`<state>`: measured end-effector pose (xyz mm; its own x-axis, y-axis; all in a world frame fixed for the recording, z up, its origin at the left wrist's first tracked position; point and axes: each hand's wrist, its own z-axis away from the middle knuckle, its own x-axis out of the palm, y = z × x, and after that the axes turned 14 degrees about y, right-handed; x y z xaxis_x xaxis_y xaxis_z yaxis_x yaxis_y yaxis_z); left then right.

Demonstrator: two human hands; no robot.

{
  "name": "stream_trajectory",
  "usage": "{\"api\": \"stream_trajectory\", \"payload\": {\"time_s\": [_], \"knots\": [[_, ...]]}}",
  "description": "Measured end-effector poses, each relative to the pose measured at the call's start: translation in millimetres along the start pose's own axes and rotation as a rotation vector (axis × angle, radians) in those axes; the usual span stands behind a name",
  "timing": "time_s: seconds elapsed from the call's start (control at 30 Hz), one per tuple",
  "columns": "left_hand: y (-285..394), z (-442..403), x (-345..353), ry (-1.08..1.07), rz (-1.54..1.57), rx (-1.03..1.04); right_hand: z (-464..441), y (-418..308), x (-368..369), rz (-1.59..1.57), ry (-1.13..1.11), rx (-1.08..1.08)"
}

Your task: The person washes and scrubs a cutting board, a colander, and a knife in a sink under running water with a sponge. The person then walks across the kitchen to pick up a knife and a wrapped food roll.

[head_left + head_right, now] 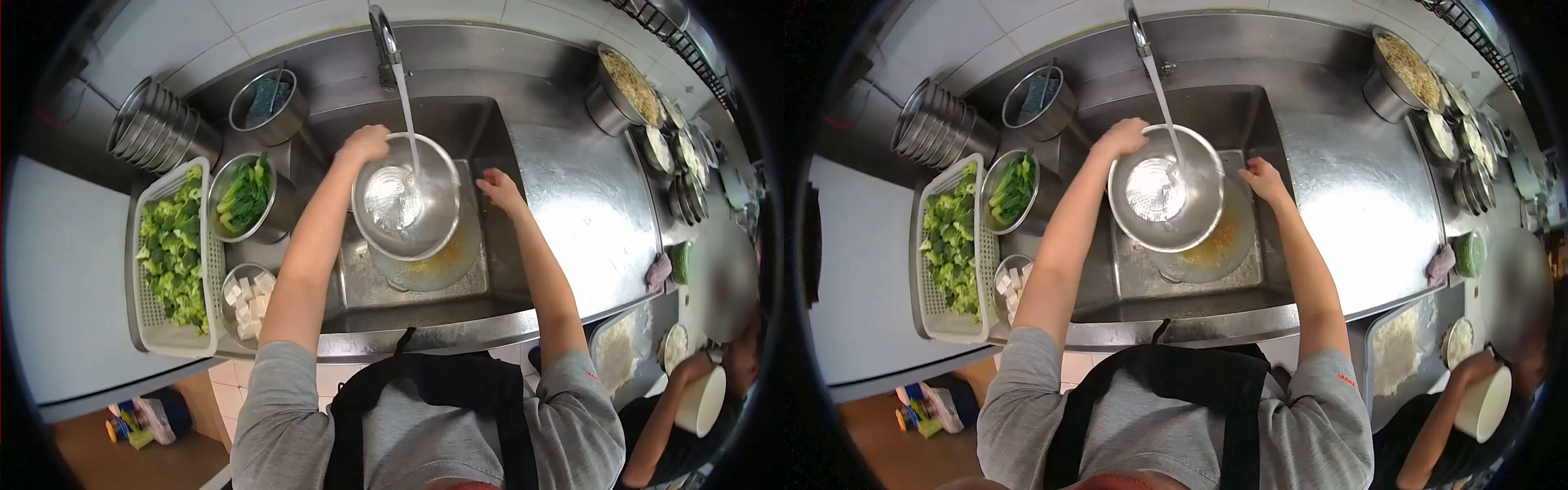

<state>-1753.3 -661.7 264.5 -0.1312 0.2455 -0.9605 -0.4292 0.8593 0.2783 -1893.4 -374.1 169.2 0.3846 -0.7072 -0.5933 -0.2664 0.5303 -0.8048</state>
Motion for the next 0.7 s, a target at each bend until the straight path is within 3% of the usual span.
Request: {"api": "stream_trajectory", "payload": {"time_s": [0.07, 0.13, 0.17, 0.2, 0.23, 0.3, 0.33, 0.37, 0.43, 0.53, 0.6, 0.7], "knots": [[30, 9, -10, 0.118, 0.147, 0.076, -18, -14, 13, -0.013, -0.028, -0.169], [56, 13, -15, 0.212, 0.331, 0.16, -13, -63, -10, -0.089, -0.345, 0.078], [61, 17, -19, 0.274, 0.425, 0.251, -11, -75, -19, -0.052, -0.395, 0.093], [64, 21, -19, 0.353, 0.483, 0.327, -10, -79, -26, -0.026, -0.309, -0.072], [77, 32, -27, 0.42, 0.538, 0.276, -28, -47, -7, 0.102, 0.087, -0.671], [97, 54, -32, 0.632, 0.696, 0.162, -4, -92, -59, 0.215, 0.067, -0.609], [105, 68, -36, 0.824, 0.535, 0.28, 9, -105, -85, 0.259, 0.115, -0.713], [109, 87, -40, 0.817, 0.445, 0.27, 18, -118, -111, 0.383, 0.089, -0.742], [109, 115, -22, 0.766, 0.37, 0.163, 23, -124, -158, 0.36, 0.225, -1.007], [82, 158, 30, 0.328, 0.245, 0.023, 45, -150, -242, 0.483, 0.214, -1.211], [80, 186, 42, 0.159, 0.274, -0.137, 58, -160, -297, 0.582, 0.295, -1.336], [76, 217, 52, 0.173, 0.315, -0.258, 75, -167, -383, 0.57, 0.53, -1.49]]}}
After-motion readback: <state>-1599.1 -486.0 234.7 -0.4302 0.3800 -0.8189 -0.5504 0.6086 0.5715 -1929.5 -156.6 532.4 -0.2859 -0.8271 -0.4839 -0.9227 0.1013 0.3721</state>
